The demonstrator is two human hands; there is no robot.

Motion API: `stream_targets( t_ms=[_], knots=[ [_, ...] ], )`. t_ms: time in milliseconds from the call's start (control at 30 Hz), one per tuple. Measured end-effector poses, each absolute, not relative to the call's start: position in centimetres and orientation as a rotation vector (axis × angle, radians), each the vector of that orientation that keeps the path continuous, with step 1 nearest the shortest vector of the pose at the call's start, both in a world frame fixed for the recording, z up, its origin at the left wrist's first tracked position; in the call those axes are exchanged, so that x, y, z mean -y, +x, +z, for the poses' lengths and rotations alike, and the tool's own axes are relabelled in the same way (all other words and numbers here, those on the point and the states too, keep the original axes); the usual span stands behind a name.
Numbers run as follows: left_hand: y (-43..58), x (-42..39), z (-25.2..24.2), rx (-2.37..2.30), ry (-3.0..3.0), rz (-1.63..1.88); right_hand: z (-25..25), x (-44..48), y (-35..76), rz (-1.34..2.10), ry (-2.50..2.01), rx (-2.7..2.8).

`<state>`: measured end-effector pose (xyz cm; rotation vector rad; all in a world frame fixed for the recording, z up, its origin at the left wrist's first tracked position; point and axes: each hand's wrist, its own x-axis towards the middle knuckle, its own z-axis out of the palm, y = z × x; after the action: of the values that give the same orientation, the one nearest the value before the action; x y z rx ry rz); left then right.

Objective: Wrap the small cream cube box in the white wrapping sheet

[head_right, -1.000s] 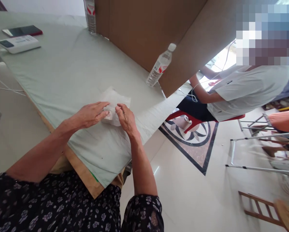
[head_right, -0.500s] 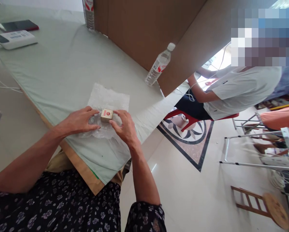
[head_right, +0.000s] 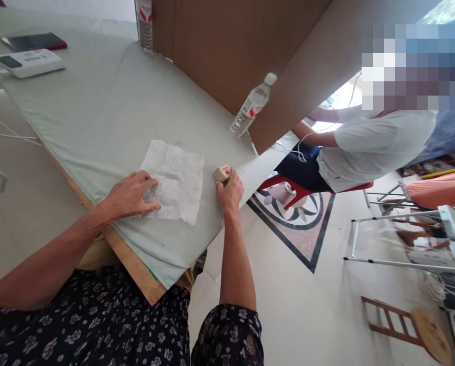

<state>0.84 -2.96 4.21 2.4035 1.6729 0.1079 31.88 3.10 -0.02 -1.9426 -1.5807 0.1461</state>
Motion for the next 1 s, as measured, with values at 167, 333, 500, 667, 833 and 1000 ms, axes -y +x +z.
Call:
stream_targets(
  t_ms=[167, 333, 500, 667, 833, 1000],
  knots=[
    [1.0, 3.0, 4.2, -1.674, 2.412, 0.112, 0.4, -0.2, 28.9, -0.026, -1.856, 1.641],
    [1.0, 3.1, 4.0, -1.716, 2.43, 0.122, 0.7, 2.5, 23.1, 0.327, -1.584, 2.226],
    [0.4, 2.6, 4.8, -1.738, 2.412, 0.139, 0.2, 2.1, 22.6, 0.382, -1.627, 2.221],
    [0.8, 1.9, 4.8, -1.7, 2.412, 0.267, -0.6, 1.8, 23.1, 0.377, -1.545, 2.183],
    [1.4, 1.6, 2.4, -1.553, 2.466, 0.37, -1.1, 2.2, 23.6, 0.371, -1.514, 2.168],
    [0.6, 1.8, 0.9, -1.545, 2.425, 0.339, -0.3, 1.6, 26.8, 0.149, -1.589, 1.749]
  ],
)
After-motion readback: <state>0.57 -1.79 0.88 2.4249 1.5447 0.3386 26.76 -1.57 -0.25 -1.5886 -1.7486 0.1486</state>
